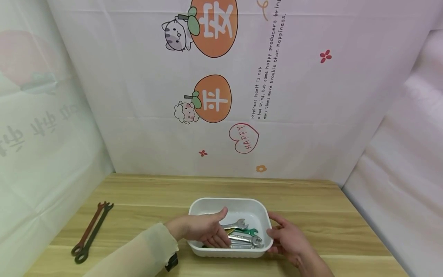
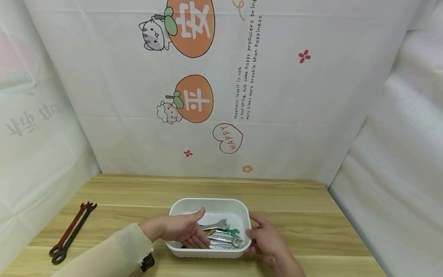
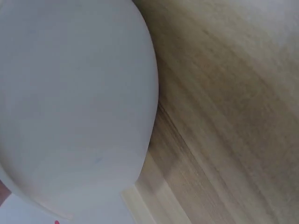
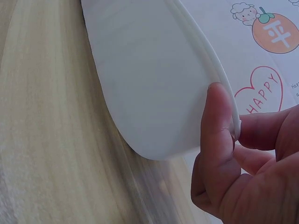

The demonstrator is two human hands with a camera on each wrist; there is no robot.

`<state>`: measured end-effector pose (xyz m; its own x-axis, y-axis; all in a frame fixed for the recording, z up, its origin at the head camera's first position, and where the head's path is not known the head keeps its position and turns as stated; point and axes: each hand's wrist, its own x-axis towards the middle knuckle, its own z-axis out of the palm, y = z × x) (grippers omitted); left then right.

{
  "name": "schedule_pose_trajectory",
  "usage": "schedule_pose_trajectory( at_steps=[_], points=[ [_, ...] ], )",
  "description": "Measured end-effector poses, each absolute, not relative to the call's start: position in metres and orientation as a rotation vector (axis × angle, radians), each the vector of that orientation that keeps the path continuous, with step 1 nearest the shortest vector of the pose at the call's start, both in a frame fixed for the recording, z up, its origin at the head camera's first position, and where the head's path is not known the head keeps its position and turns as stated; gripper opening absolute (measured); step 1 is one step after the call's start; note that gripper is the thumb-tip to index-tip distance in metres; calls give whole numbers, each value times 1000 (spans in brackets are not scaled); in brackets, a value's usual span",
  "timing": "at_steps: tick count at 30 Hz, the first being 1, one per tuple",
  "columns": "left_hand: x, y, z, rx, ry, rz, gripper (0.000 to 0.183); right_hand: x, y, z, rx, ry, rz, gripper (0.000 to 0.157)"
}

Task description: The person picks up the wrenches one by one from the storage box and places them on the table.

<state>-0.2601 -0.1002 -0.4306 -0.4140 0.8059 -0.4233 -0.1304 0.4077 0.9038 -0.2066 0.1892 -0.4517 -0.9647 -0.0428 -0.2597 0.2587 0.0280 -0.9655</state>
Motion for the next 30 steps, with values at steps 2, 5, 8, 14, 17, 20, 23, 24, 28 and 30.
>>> schedule_pose_trajectory(
  at_steps=[2,5,8,14,17,20,23,24,28,30],
  points=[
    [-261,-99,-432,609,1670,1210,107,-207,189,-452,235,2087,-2039,60],
    [-262,-99,-432,614,1669,1244,106,-207,189,-452,240,2092,-2036,60],
    [-264,-98,-431,616,1700,1265,104,-207,189,-453,239,2093,-2036,60],
    [-269,-99,-432,598,1807,1298,101,-208,188,-453,231,2078,-2048,61],
    [-273,-100,-432,603,1826,1310,99,-208,188,-453,230,2068,-2057,61],
    [-276,-102,-430,640,1859,1316,88,-208,187,-453,227,2062,-2061,61],
    [-282,-103,-427,692,2004,1327,66,-208,187,-453,231,2063,-2059,62],
    [-284,-103,-426,700,2062,1331,64,-208,187,-453,235,2066,-2057,62],
    [-294,-103,-426,686,2257,1282,73,-209,189,-454,252,2073,-2047,62],
    [-298,-102,-429,668,2270,1261,73,-209,189,-454,262,2074,-2043,61]
  ],
)
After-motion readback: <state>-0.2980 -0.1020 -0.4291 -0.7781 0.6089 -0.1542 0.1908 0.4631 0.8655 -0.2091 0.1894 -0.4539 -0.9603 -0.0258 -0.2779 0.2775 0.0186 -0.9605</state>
